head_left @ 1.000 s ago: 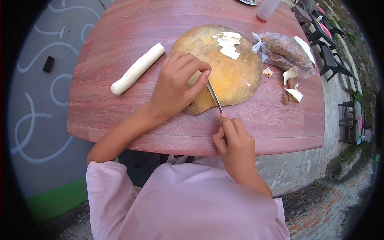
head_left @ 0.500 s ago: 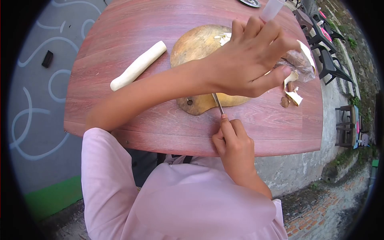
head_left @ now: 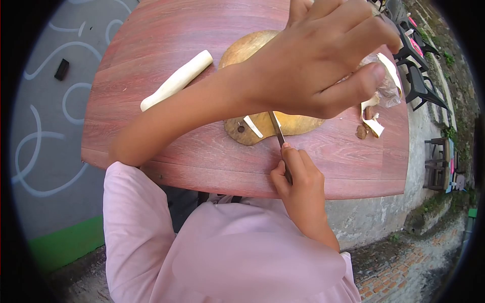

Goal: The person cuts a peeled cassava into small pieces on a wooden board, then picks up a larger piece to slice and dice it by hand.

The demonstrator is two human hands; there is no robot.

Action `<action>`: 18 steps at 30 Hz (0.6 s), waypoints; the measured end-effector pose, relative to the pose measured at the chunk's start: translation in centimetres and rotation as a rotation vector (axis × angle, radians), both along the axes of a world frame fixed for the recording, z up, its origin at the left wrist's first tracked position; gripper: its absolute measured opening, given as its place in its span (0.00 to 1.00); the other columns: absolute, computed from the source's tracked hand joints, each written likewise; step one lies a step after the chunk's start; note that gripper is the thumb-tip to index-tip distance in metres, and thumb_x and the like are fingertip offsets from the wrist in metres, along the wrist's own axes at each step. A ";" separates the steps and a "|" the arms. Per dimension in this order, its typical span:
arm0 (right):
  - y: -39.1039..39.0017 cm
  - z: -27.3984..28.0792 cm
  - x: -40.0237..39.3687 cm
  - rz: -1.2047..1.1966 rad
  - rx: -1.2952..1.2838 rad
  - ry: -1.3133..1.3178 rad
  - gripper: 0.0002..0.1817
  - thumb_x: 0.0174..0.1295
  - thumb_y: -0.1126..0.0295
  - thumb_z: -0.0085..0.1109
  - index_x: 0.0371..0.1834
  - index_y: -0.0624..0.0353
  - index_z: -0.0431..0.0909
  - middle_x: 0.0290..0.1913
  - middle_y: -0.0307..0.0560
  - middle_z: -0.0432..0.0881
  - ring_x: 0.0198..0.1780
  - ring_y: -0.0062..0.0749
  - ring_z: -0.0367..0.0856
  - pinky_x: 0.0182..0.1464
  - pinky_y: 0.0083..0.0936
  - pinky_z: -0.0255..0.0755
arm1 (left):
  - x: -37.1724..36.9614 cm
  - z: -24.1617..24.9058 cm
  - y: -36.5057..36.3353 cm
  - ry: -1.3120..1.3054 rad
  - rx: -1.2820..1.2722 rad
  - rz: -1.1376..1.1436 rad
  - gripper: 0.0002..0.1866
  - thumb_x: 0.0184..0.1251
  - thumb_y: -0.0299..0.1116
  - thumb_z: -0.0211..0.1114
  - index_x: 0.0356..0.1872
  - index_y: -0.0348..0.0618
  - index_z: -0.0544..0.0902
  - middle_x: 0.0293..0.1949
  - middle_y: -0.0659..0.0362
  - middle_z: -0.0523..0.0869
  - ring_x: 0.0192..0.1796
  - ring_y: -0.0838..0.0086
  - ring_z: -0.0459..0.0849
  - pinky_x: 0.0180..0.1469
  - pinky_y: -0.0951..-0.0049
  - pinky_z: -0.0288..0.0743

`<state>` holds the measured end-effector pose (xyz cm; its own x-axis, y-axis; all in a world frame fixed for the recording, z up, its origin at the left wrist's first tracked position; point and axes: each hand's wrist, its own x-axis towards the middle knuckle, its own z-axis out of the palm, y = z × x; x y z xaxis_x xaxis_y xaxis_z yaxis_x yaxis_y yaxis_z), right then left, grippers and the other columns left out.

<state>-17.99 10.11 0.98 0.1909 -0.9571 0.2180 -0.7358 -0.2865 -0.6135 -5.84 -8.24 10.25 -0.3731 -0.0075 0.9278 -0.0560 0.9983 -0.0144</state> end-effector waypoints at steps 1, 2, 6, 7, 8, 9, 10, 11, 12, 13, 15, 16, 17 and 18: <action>-0.3 -0.2 -0.4 0.006 -0.011 -0.085 0.17 0.60 0.78 0.63 0.53 0.64 0.78 0.36 0.55 0.79 0.23 0.43 0.81 0.27 0.36 0.78 | 0.5 -1.1 0.8 -0.020 0.063 0.092 0.16 0.69 0.42 0.58 0.52 0.46 0.76 0.38 0.56 0.74 0.41 0.64 0.69 0.47 0.58 0.57; -0.5 -0.3 -0.8 0.012 -0.020 -0.170 0.16 0.60 0.80 0.62 0.52 0.65 0.78 0.37 0.55 0.81 0.23 0.40 0.81 0.27 0.35 0.78 | 1.1 -2.0 1.6 -0.039 0.128 0.185 0.12 0.67 0.41 0.60 0.48 0.52 0.80 0.37 0.61 0.76 0.42 0.66 0.73 0.46 0.60 0.57; 0.2 -1.2 -2.2 -0.311 -0.026 -0.590 0.13 0.66 0.82 0.59 0.53 0.66 0.73 0.37 0.49 0.82 0.22 0.17 0.76 0.21 0.21 0.71 | 6.1 -3.8 3.8 -0.293 0.237 0.334 0.08 0.66 0.30 0.64 0.44 0.44 0.83 0.35 0.60 0.79 0.40 0.67 0.73 0.47 0.65 0.66; 0.0 -1.2 -2.5 -0.341 -0.041 -0.709 0.14 0.67 0.81 0.58 0.55 0.65 0.72 0.37 0.48 0.82 0.21 0.17 0.75 0.20 0.19 0.70 | 7.2 -4.5 3.9 -0.334 0.305 0.311 0.07 0.64 0.32 0.69 0.41 0.44 0.84 0.36 0.61 0.79 0.41 0.67 0.73 0.48 0.67 0.66; -0.2 -1.1 -2.7 -0.374 -0.056 -0.829 0.15 0.67 0.81 0.57 0.56 0.64 0.70 0.37 0.48 0.81 0.21 0.16 0.74 0.19 0.17 0.68 | 8.2 -4.8 4.3 -0.436 0.360 0.284 0.09 0.63 0.35 0.71 0.41 0.45 0.85 0.37 0.62 0.79 0.42 0.67 0.73 0.49 0.66 0.66; -0.3 -1.1 -2.9 -0.408 -0.072 -0.948 0.16 0.68 0.81 0.57 0.57 0.64 0.68 0.38 0.48 0.81 0.20 0.16 0.73 0.18 0.15 0.67 | 9.0 -5.0 4.7 -0.538 0.415 0.256 0.11 0.61 0.38 0.73 0.40 0.46 0.85 0.38 0.63 0.79 0.44 0.67 0.74 0.51 0.66 0.67; -0.6 -1.6 -3.2 -0.440 -0.069 -0.945 0.18 0.70 0.80 0.55 0.61 0.61 0.65 0.38 0.49 0.80 0.19 0.15 0.72 0.16 0.13 0.65 | 9.5 -5.1 4.9 -0.641 0.467 0.229 0.13 0.60 0.40 0.75 0.40 0.46 0.85 0.38 0.63 0.79 0.45 0.67 0.74 0.52 0.66 0.67; -0.8 -1.6 -3.5 -0.423 -0.053 -1.001 0.18 0.70 0.79 0.55 0.61 0.61 0.65 0.38 0.49 0.80 0.19 0.15 0.72 0.16 0.14 0.65 | 9.7 -5.4 5.1 -0.688 0.485 0.234 0.14 0.59 0.42 0.75 0.41 0.47 0.85 0.39 0.64 0.80 0.46 0.67 0.74 0.53 0.66 0.67; -0.9 -1.5 -3.7 -0.404 -0.034 -1.057 0.17 0.71 0.79 0.55 0.61 0.61 0.65 0.38 0.49 0.80 0.18 0.15 0.72 0.15 0.14 0.65 | 9.9 -5.7 5.3 -0.734 0.506 0.240 0.16 0.58 0.44 0.75 0.41 0.48 0.86 0.40 0.64 0.80 0.47 0.67 0.74 0.54 0.65 0.67; -1.0 -1.5 -3.8 -0.384 -0.012 -1.112 0.17 0.71 0.79 0.54 0.61 0.61 0.66 0.38 0.49 0.80 0.18 0.16 0.72 0.15 0.14 0.64 | 10.0 -6.0 5.4 -0.780 0.529 0.248 0.17 0.57 0.46 0.75 0.42 0.48 0.86 0.41 0.64 0.80 0.48 0.66 0.74 0.55 0.65 0.68; -0.9 -1.6 -4.0 -0.372 0.008 -1.113 0.17 0.72 0.78 0.54 0.61 0.61 0.65 0.38 0.50 0.80 0.18 0.16 0.72 0.15 0.14 0.64 | 9.8 -6.3 5.4 -0.827 0.561 0.274 0.19 0.58 0.44 0.74 0.49 0.49 0.85 0.47 0.62 0.80 0.53 0.64 0.74 0.59 0.62 0.68; -0.9 -1.6 -4.0 -0.366 0.017 -1.111 0.16 0.72 0.78 0.54 0.61 0.61 0.65 0.38 0.50 0.80 0.18 0.16 0.72 0.14 0.15 0.64 | 9.5 -6.3 5.3 -0.831 0.577 0.275 0.21 0.58 0.44 0.74 0.50 0.49 0.84 0.48 0.62 0.81 0.54 0.64 0.74 0.60 0.62 0.68; -0.8 -1.7 -4.1 -0.358 0.027 -1.117 0.16 0.72 0.78 0.54 0.61 0.61 0.65 0.38 0.50 0.80 0.18 0.16 0.72 0.14 0.14 0.64 | 9.2 -6.4 5.2 -0.836 0.592 0.276 0.22 0.58 0.44 0.74 0.52 0.49 0.84 0.49 0.61 0.81 0.55 0.63 0.74 0.61 0.61 0.69; -0.7 -1.7 -4.1 -0.351 0.034 -1.123 0.16 0.72 0.78 0.54 0.61 0.61 0.65 0.38 0.50 0.80 0.18 0.16 0.72 0.14 0.14 0.64 | 9.0 -6.6 5.2 -0.839 0.564 0.272 0.22 0.58 0.43 0.73 0.53 0.49 0.83 0.50 0.61 0.81 0.55 0.63 0.75 0.61 0.61 0.69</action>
